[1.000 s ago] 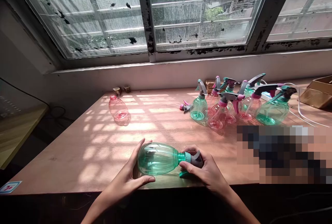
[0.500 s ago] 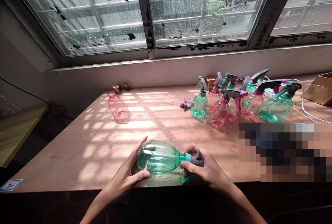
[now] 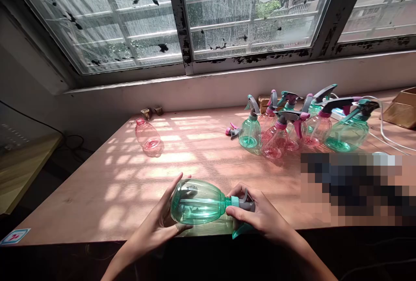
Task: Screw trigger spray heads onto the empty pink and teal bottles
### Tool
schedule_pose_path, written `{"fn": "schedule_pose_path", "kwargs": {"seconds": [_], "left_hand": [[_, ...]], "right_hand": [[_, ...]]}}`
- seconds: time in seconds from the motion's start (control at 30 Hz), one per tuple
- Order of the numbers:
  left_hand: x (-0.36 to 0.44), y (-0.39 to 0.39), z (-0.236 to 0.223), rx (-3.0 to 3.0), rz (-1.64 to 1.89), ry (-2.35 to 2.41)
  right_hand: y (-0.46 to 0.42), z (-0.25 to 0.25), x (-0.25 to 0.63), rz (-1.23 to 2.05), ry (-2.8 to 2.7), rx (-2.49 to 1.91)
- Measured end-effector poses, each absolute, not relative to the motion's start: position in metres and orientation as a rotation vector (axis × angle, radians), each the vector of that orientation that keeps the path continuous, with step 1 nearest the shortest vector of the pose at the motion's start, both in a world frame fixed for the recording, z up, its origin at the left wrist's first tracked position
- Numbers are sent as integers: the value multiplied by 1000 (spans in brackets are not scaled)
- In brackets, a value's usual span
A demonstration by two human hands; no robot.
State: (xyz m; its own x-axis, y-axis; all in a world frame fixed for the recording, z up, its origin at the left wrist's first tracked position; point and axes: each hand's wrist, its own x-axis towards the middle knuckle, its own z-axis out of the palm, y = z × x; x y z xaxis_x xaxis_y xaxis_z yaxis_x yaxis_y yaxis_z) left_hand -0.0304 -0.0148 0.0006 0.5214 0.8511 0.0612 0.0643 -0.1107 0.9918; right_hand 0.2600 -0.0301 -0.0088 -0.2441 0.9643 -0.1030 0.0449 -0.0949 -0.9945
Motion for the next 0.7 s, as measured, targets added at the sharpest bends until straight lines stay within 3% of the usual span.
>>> {"fn": "schedule_pose_path", "kwargs": {"seconds": [0.7], "left_hand": [[-37, -15, 0, 1539, 781, 908]], "right_hand": [[-27, -14, 260, 1476, -1307, -1145]]}}
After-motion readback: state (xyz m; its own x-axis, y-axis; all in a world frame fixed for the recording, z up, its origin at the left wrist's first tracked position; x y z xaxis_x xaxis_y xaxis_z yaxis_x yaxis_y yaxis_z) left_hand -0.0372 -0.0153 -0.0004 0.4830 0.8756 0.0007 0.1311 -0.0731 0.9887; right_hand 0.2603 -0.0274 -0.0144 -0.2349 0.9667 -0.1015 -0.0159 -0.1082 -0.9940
